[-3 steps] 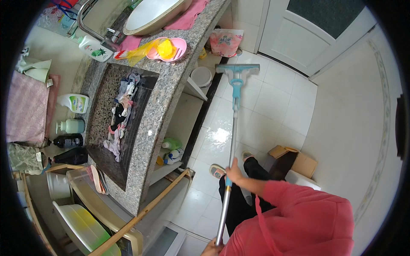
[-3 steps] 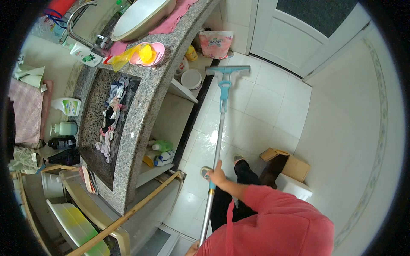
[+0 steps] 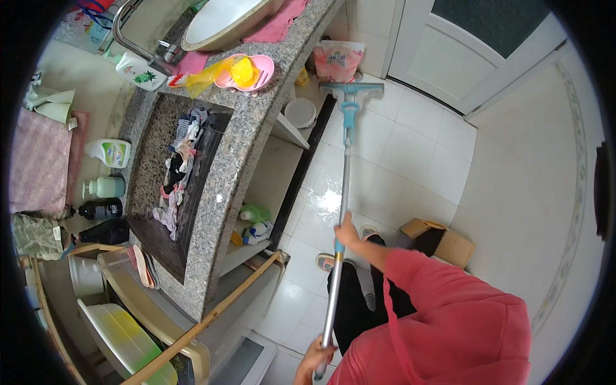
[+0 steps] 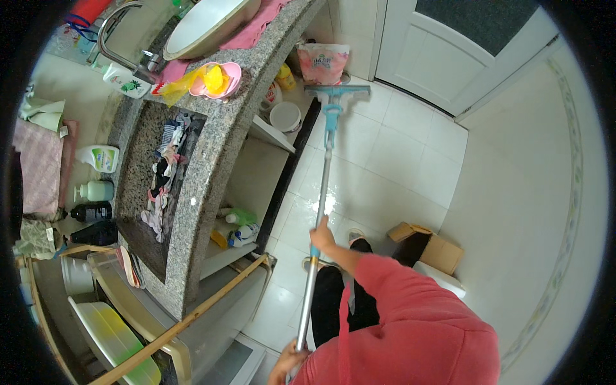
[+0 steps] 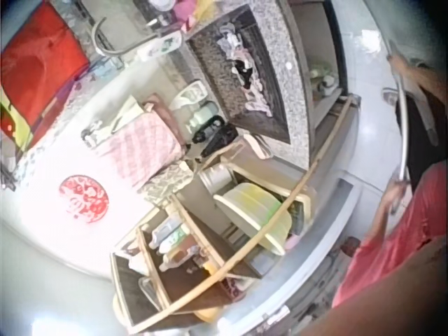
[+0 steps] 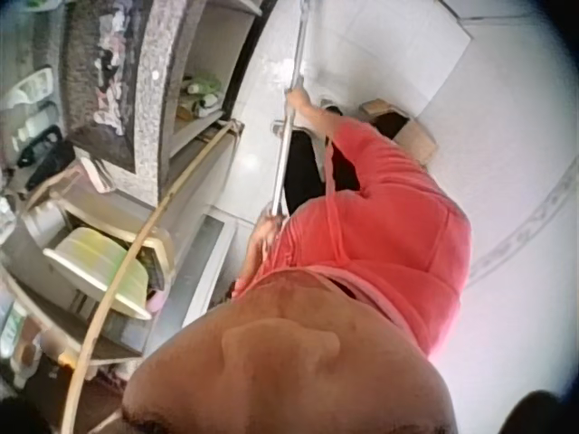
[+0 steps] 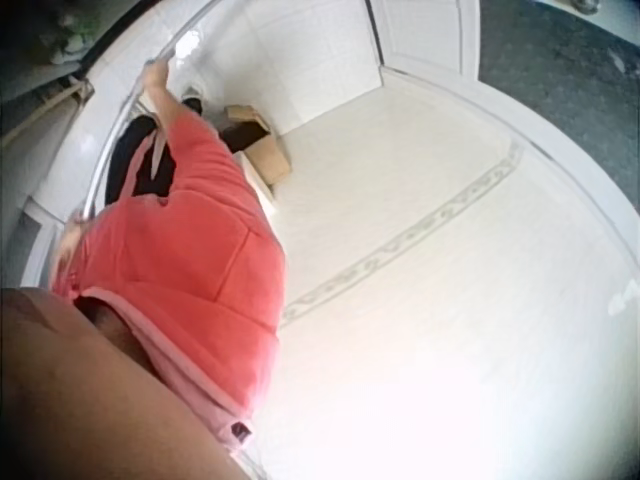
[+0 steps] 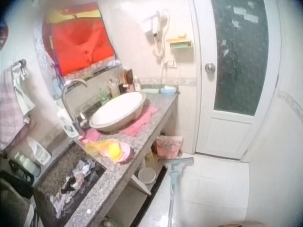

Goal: The person mops the tiled floor of a bathroom using a flat mop, moving around a squat toilet and a bucket. After mopping, the person rinses a small cloth under the sink faucet.

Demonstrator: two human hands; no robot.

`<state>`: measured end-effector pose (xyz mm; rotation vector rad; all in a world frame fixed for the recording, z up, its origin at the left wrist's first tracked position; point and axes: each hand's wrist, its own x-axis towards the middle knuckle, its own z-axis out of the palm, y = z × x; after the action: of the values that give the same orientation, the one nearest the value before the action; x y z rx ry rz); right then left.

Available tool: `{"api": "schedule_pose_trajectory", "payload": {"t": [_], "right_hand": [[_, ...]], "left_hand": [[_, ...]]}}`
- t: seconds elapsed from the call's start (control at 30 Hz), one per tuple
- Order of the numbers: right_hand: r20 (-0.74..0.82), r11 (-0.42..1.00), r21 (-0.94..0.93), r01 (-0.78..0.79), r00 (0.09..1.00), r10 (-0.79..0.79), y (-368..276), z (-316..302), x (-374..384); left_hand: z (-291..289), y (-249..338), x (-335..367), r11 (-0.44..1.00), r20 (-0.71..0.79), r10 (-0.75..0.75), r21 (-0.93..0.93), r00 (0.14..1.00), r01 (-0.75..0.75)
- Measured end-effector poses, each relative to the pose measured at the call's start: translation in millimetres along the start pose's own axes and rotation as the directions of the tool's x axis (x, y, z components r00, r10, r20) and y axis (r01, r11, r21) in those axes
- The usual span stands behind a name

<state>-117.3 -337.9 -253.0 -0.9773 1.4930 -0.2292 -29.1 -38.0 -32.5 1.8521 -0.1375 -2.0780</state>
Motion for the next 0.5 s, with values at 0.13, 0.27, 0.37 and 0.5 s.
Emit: {"api": "schedule_pose_trajectory", "payload": {"t": [0.13, 0.27, 0.37, 0.5], "right_hand": [[0.057, 1.0, -0.009, 0.006, 0.998, -0.005, -23, 3, 46], [0.045, 0.995, -0.038, -0.088, 0.995, 0.09, 1, 11, 5], [0.125, 0.993, -0.085, -0.082, 0.988, 0.092, 35, 22, -47], [0.201, 0.984, 0.053, -0.169, 0.967, 0.156, 56, 29, -113]], "left_hand": [[17, 59, 14, 0.993, 0.029, -0.057, -0.099, 0.998, 0.06], [14, 19, 0, 0.998, 0.039, -0.063, -0.025, 0.997, 0.064], [5, -60, -30, 0.98, 0.047, -0.027, -0.197, 0.999, 0.036], [0, -104, -60, 0.975, -0.058, -0.094, -0.209, 0.994, 0.08]]}}
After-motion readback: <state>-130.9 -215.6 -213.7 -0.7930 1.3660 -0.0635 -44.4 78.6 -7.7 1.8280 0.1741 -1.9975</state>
